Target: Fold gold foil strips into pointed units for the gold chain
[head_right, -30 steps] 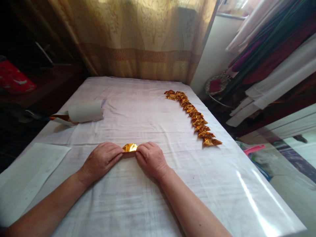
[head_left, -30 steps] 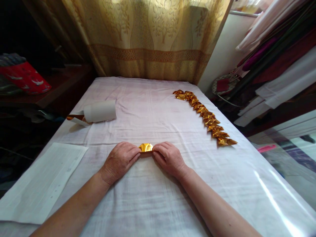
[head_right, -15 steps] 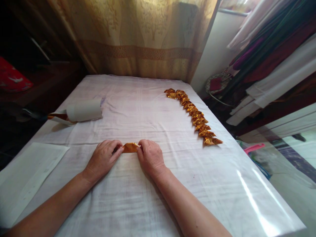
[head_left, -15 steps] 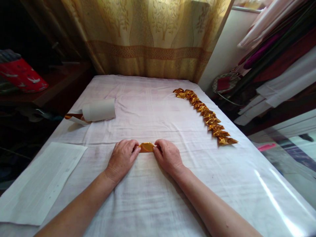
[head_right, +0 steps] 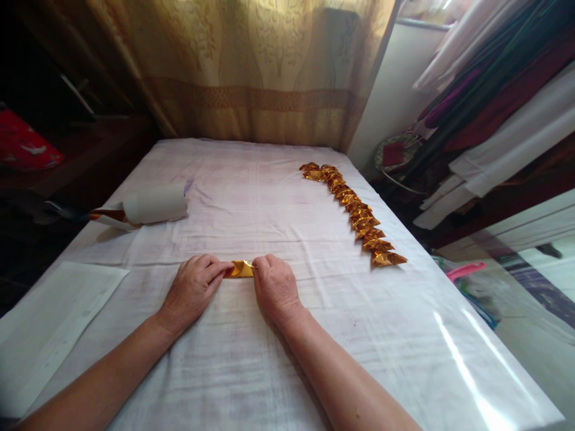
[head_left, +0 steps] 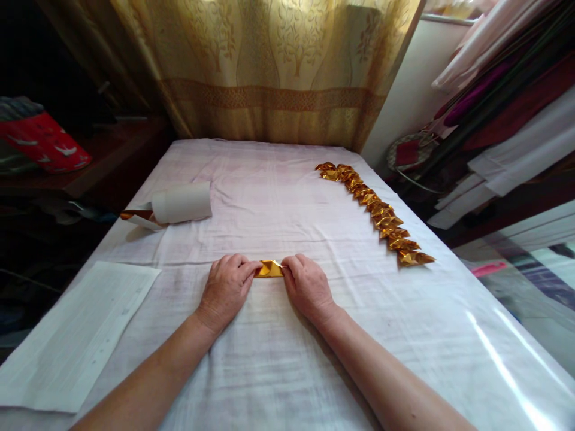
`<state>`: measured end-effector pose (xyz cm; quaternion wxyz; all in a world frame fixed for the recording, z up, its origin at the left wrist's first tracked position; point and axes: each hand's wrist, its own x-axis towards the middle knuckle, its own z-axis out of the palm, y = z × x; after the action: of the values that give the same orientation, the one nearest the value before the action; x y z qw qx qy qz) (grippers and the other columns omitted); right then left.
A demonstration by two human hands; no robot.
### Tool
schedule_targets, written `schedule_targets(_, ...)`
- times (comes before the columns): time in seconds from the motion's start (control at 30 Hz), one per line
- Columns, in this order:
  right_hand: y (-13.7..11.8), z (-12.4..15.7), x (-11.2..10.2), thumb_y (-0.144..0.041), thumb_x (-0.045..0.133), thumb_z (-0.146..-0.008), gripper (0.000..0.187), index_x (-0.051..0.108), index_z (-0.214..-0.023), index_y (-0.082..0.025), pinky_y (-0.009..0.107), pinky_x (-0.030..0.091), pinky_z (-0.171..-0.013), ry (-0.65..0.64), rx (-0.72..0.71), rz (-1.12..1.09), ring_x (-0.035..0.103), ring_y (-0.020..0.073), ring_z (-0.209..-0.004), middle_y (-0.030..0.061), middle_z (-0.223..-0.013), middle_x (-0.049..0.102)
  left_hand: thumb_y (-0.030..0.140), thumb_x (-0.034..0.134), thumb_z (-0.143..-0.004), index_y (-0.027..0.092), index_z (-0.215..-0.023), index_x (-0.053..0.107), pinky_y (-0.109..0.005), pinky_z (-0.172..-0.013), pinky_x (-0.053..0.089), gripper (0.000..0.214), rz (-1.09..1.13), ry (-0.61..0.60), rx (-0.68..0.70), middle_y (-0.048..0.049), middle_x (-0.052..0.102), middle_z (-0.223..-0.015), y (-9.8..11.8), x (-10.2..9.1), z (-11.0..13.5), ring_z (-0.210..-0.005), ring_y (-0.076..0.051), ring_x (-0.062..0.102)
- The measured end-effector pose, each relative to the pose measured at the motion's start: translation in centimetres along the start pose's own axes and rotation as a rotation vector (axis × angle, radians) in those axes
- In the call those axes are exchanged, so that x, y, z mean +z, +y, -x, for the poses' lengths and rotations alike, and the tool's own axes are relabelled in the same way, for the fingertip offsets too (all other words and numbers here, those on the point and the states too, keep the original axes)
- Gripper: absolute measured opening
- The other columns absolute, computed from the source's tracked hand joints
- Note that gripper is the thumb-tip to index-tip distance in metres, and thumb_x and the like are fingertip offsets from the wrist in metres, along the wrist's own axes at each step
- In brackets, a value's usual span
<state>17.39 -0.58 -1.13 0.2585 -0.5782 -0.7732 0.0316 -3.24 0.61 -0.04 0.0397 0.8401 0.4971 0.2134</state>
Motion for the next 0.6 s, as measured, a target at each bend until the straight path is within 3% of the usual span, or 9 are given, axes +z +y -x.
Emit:
schedule_targets(0.13,-0.5,0.2,-0.6,-0.022,0.045,-0.098,0.03,0.062,-0.123,-0.018,0.038,0.045,-0.095,0.021,-0.12,-0.04,0.059,0.0247,-0.112,0.0126,-0.121,0.067,0.022,0.054,-0.095,0.027,-0.108,0.071,-0.036,-0.08,0.044,0.021,-0.003,0.001,-0.017,-0.0038,0.066,-0.094,0.1,0.1,0.0,-0.089,-0.022,0.057)
schedule_targets(0.27,-1.5,0.3,-1.2,-0.035,0.044,-0.101,0.049,0.046,-0.146,-0.018,0.049,0.023,-0.118,-0.219,-0.248,0.02,0.031,0.0276,-0.146,0.0081,-0.152,0.047,0.02,0.059,-0.092,0.028,-0.107,0.072,-0.035,-0.081,0.043,0.021,-0.003,-0.006,-0.039,-0.0027,0.066,-0.094,0.2,0.0,-0.1,-0.091,-0.021,0.058)
schedule_targets(0.4,-1.8,0.3,-1.5,-0.047,0.041,-0.101,0.06,0.035,-0.153,-0.018,0.054,0.014,-0.122,-0.408,-0.203,0.048,0.023,0.0278,-0.15,0.007,-0.159,0.034,0.019,0.059,-0.093,0.029,-0.114,0.071,-0.035,-0.082,0.044,0.026,-0.028,-0.024,-0.008,-0.003,0.065,-0.096,0.2,-0.3,-0.1,-0.092,-0.021,0.057)
schedule_targets(0.6,-1.3,0.9,-2.4,-0.049,0.038,-0.101,0.06,0.035,-0.154,-0.019,0.056,0.015,-0.121,-0.447,-0.038,0.126,0.019,0.0291,-0.151,0.0079,-0.161,0.028,0.021,0.056,-0.094,0.029,-0.118,0.069,-0.034,-0.08,0.044,0.028,-0.1,-0.058,0.05,-0.0041,0.064,-0.096,0.0,-0.6,0.2,-0.09,-0.021,0.055)
